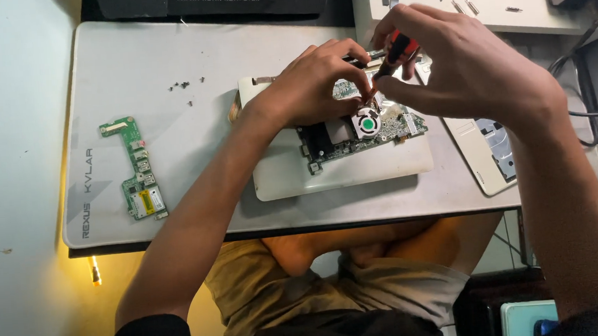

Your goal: The person uses a screwdriver to remove screws from a laptop motherboard and detaches a cooling fan. The person places the removed fan and screws on the table.

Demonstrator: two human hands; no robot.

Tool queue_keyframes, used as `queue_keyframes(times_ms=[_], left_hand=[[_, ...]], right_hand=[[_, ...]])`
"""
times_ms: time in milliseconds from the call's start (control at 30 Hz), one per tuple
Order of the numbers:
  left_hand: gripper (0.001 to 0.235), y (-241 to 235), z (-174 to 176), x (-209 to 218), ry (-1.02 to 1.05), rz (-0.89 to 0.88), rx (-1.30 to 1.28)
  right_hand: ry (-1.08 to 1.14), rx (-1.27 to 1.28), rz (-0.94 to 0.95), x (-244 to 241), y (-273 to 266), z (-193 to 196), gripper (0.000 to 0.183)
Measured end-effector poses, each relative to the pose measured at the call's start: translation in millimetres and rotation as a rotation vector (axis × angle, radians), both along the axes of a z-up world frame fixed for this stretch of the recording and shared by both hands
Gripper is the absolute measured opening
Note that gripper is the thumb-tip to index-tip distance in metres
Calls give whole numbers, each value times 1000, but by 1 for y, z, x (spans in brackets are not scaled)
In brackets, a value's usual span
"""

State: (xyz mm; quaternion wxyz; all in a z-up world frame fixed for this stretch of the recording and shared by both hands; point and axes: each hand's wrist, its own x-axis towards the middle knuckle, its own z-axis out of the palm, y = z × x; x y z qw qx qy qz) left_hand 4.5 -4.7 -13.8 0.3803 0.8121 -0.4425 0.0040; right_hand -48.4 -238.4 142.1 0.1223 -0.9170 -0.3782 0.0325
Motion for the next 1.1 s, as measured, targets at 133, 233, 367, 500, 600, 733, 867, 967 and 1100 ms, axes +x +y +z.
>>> queue_keyframes(times_ms=[133, 233, 367, 500, 600, 733, 867, 967, 1100], left_hand=[[8, 2, 1, 3, 22, -25, 16], [12, 2, -2, 4, 20, -25, 10], [9, 5, 0, 4, 7, -32, 9], [5, 5, 2, 1, 18, -39, -16], [20, 6, -2, 8, 49, -59, -1], [18, 7, 3, 5, 59, -62, -17], [9, 8, 7, 1, 60, -47, -4], [9, 8, 3, 4, 7, -69, -28], [6, 5, 12, -2, 110, -2, 36]], right_hand=[[-120, -132, -160, 4, -1, -6, 50], [-88, -8, -22, 10, -8, -9, 25], [-24, -14, -59, 6, -1, -3, 38], [-194, -1, -63, 6, -9, -14, 15], [28, 107, 43, 7, -8, -7, 39], [81, 51, -57, 5, -1, -9, 51], [-164, -87, -88, 4, -1, -10, 19], [-24, -113, -180, -4, 9, 5, 33], [-141, -231, -232, -9, 3, 2, 51]])
